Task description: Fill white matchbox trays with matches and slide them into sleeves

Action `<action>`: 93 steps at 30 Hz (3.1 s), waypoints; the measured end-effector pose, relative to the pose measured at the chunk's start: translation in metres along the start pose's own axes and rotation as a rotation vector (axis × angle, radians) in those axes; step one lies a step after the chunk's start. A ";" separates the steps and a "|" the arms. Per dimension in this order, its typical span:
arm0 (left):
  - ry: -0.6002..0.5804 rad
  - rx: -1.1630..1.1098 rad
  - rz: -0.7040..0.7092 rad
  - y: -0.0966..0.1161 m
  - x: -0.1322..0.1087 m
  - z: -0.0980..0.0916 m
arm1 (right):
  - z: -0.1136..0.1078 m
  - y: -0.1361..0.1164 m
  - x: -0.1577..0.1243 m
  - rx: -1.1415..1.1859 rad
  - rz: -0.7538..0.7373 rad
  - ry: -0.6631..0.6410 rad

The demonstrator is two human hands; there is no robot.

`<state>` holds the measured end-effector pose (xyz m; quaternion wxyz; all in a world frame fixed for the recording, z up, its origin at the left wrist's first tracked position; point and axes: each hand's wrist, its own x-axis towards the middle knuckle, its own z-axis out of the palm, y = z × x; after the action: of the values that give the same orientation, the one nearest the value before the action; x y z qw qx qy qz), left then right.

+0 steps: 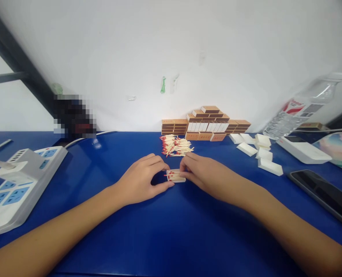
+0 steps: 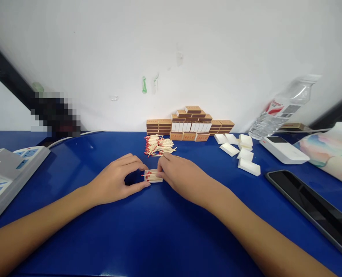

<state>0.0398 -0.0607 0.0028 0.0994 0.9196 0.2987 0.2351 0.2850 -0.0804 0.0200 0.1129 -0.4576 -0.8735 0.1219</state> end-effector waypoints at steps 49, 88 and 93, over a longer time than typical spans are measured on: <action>-0.039 -0.031 0.025 0.003 -0.002 0.003 | 0.007 -0.009 0.006 0.174 -0.046 0.031; -0.075 -0.087 -0.115 0.002 -0.002 0.000 | -0.005 0.061 0.011 -0.048 0.233 0.054; -0.085 -0.026 -0.121 0.001 -0.002 -0.001 | -0.007 0.061 0.008 -0.040 0.220 0.022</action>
<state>0.0384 -0.0623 0.0037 0.1380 0.9076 0.3461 0.1933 0.3299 -0.0396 0.0079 0.0990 -0.5543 -0.8188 0.1113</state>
